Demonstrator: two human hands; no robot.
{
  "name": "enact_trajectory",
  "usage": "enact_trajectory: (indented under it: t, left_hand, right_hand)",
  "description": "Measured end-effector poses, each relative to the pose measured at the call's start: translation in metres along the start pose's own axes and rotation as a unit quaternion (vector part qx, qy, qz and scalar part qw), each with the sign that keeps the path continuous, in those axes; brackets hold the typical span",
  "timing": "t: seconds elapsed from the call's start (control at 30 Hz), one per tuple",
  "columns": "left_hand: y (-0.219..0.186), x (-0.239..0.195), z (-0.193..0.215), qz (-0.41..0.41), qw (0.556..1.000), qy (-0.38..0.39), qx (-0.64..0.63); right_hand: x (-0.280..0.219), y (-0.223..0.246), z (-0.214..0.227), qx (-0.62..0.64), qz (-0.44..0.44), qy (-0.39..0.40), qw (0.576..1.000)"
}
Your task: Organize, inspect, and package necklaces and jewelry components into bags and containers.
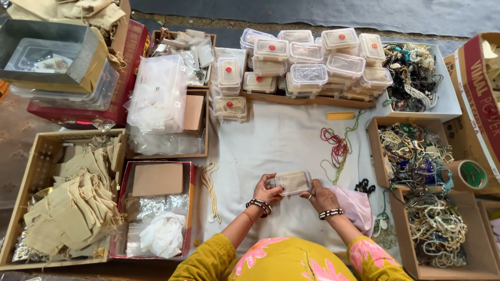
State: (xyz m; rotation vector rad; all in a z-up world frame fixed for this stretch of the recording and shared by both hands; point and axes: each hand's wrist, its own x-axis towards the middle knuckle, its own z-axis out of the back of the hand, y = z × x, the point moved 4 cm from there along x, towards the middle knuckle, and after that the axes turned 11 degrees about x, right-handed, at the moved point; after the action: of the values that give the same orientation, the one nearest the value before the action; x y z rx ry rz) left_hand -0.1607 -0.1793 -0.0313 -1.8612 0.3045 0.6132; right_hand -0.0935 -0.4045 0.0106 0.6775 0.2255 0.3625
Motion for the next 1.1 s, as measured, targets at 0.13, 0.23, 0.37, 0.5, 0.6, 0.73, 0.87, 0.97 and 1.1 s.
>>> enact_trajectory:
  t: [0.13, 0.23, 0.37, 0.5, 0.6, 0.73, 0.87, 0.97, 1.1]
  left_hand:
    - [0.001, 0.001, 0.0, -0.004, 1.0, 0.001, -0.003]
    - [-0.004, -0.002, -0.001, 0.011, 1.0, -0.006, 0.002]
    - [-0.005, -0.003, -0.001, 0.012, 1.0, -0.008, 0.002]
    - [-0.008, -0.007, -0.002, 0.014, 1.0, -0.013, 0.005]
    - [-0.007, -0.006, -0.002, 0.012, 1.0, -0.018, 0.002]
    - [-0.008, -0.008, -0.002, 0.004, 1.0, -0.017, 0.006]
    - [-0.007, -0.002, 0.001, 0.014, 1.0, -0.01, -0.015]
    - [0.0, 0.003, 0.005, 0.023, 0.999, 0.004, -0.027]
    - [-0.006, -0.001, 0.005, 0.041, 0.999, 0.024, -0.015]
  right_hand:
    - [-0.002, 0.004, -0.002, -0.036, 0.011, -0.02, 0.999]
    - [-0.004, 0.003, -0.005, -0.063, 0.02, -0.036, 0.997]
    - [-0.005, 0.006, -0.007, -0.111, 0.016, -0.046, 0.993]
    - [-0.009, 0.016, -0.005, -0.116, 0.013, -0.065, 0.991]
    - [-0.01, 0.018, -0.004, -0.107, 0.015, -0.075, 0.991]
    - [-0.011, 0.014, -0.006, -0.1, 0.017, -0.079, 0.992]
    - [-0.005, 0.017, 0.005, -0.085, -0.012, -0.031, 0.996]
    - [-0.011, 0.025, 0.017, -0.022, -0.02, 0.024, 0.999]
    - [-0.017, 0.034, 0.023, 0.058, 0.036, 0.047, 0.997]
